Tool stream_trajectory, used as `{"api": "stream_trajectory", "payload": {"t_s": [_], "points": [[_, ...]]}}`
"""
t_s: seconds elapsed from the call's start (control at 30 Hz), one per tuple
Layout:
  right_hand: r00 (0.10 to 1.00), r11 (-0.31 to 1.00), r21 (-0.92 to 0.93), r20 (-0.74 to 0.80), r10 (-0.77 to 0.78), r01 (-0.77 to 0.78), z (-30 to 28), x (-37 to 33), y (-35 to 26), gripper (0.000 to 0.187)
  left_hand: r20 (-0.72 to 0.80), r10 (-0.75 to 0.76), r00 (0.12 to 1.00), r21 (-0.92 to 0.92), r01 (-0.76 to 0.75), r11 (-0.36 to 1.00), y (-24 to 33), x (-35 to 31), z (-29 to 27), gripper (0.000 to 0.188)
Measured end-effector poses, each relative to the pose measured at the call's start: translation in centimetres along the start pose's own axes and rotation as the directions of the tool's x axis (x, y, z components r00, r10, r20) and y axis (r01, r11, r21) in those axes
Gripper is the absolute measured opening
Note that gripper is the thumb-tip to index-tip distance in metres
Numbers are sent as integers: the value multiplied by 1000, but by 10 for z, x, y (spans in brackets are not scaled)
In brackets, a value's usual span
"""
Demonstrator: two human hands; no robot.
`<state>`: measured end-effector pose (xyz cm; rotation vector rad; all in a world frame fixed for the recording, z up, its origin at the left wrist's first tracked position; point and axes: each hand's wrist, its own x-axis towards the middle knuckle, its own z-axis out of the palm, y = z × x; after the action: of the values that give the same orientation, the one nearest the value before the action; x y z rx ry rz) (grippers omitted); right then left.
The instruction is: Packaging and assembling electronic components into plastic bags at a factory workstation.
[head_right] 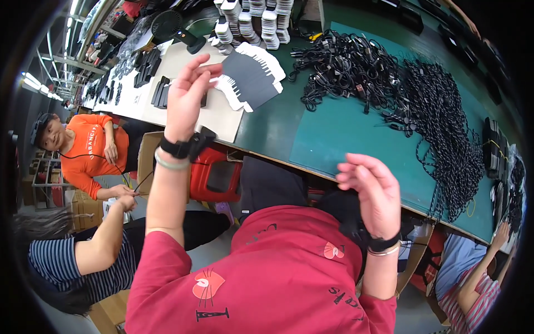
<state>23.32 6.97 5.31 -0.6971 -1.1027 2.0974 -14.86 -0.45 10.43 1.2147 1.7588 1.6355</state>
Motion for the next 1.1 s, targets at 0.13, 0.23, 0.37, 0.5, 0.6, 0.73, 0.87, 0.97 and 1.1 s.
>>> {"api": "stream_trajectory", "payload": {"t_s": [0.13,0.23,0.37,0.5,0.6,0.73,0.87,0.97,1.1], "points": [[989,977,-212,146,29,2,48,6,-1,30,228,-112,967,-753,248,609,34,-26,69,32],[974,984,-178,223,39,1,74,3,1,31,347,-103,932,-878,361,315,34,-36,108,36],[955,929,-356,295,5,105,73,-5,-5,39,314,-209,926,-803,376,462,31,-46,140,33],[915,731,-643,397,66,227,60,-17,-15,45,429,-323,844,-684,537,493,23,-73,161,33],[866,645,-704,484,127,298,53,-30,-11,43,540,-439,718,-605,694,391,8,-112,163,32],[774,657,-676,595,218,334,48,-53,0,35,614,-571,545,-474,833,286,7,-156,169,30],[693,678,-684,627,355,271,43,-65,-2,29,597,-651,469,-447,868,215,21,-187,171,27],[647,654,-723,610,456,221,41,-75,-7,29,574,-587,571,-458,818,347,40,-194,173,23],[753,566,-722,609,249,398,44,-84,4,29,466,-634,617,-568,758,321,23,-192,171,21]]}}
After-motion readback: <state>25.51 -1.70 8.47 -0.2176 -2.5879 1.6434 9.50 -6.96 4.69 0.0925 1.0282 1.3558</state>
